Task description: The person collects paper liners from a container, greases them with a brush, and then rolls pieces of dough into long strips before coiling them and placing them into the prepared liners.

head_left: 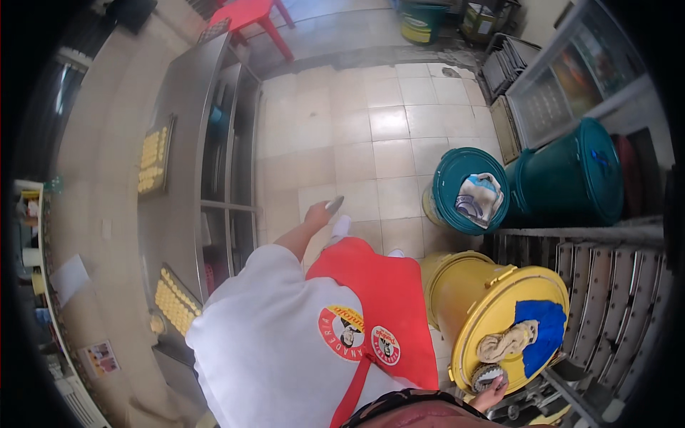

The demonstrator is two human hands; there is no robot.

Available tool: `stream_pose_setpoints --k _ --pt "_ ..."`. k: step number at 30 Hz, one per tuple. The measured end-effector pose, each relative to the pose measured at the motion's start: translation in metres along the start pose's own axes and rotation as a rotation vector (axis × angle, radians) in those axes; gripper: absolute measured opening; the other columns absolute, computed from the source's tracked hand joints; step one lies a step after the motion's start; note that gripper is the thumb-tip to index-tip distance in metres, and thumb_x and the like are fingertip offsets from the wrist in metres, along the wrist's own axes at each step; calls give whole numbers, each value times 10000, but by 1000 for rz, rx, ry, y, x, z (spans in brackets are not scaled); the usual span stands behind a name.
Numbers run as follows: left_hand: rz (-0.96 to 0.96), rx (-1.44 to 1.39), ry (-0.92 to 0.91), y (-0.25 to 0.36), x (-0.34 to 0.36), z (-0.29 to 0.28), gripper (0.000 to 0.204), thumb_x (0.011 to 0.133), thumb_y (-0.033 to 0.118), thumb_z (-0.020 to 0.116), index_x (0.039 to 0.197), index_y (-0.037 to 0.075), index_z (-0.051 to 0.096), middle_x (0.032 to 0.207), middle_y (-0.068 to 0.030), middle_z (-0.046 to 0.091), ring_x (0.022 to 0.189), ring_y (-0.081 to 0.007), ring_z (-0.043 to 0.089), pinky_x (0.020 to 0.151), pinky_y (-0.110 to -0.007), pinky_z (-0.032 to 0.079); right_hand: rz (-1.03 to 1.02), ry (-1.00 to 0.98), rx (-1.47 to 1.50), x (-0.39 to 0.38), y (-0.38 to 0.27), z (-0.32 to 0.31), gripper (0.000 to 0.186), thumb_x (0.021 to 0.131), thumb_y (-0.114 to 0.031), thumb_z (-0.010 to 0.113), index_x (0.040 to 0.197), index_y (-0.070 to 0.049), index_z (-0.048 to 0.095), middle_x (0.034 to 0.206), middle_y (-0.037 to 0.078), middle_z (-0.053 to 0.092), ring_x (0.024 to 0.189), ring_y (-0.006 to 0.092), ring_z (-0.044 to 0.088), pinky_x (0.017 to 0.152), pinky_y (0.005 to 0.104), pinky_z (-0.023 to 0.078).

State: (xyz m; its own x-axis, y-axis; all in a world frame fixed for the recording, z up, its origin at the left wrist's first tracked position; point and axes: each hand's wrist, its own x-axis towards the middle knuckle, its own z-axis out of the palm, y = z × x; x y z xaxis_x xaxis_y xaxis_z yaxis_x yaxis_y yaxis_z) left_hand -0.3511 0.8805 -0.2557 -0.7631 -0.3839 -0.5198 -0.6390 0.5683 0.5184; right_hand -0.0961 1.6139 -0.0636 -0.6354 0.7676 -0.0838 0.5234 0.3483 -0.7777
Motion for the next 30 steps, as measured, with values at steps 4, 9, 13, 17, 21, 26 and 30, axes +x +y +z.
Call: stream_pose_setpoints --k 4,9,13,17,21,26,30 --pt "-87 -14 115 -52 24 -22 417 994 284 551 1362 123 664 1297 -192 692 1205 -362 661 1006 -454 521 -197 159 -33 6 27 3 487 1018 -318 689 1279 87 617 1186 201 680 1021 240 625 920 359 502" --pt "-48 -76 31 -94 74 -55 423 998 247 514 1381 125 649 1313 -206 678 1230 -366 646 1022 -464 512 -106 408 -215 -4 30 45 357 994 -190 700 1238 67 653 1209 194 682 1042 243 639 909 375 523" --pt "-101 -78 73 -124 122 -106 421 1005 232 494 1395 172 641 1340 -188 666 1240 -361 639 1021 -463 508 -105 449 -183 -43 -27 160 359 993 -185 697 1243 69 651 1213 195 681 1049 247 637 917 378 520" --pt "-145 -145 28 -156 138 -168 418 1021 238 479 1410 221 632 1354 -161 667 1231 -353 644 1011 -450 507 -94 422 -181 -59 -72 221 362 991 -180 694 1249 70 650 1217 196 680 1057 251 636 925 382 516" --pt "-180 -198 149 -197 148 -201 406 1033 275 481 1399 201 639 1334 -144 684 1231 -329 648 1009 -440 504 -111 389 -169 -70 -97 251 364 990 -175 692 1255 71 648 1220 197 679 1065 255 634 933 385 513" --pt "-260 -306 178 -224 137 -215 430 1004 328 538 1396 185 640 1328 -144 685 1252 -325 635 1029 -442 492 -125 392 -160 -85 -103 259 368 988 -168 688 1262 73 646 1225 198 677 1074 260 632 944 390 509" --pt "-330 -186 276 -263 123 -202 432 963 332 592 1356 168 664 1306 -173 689 1245 -341 641 1036 -450 497 -106 369 -128 -83 -104 271 370 986 -163 686 1267 75 645 1229 199 676 1082 264 631 952 394 506"
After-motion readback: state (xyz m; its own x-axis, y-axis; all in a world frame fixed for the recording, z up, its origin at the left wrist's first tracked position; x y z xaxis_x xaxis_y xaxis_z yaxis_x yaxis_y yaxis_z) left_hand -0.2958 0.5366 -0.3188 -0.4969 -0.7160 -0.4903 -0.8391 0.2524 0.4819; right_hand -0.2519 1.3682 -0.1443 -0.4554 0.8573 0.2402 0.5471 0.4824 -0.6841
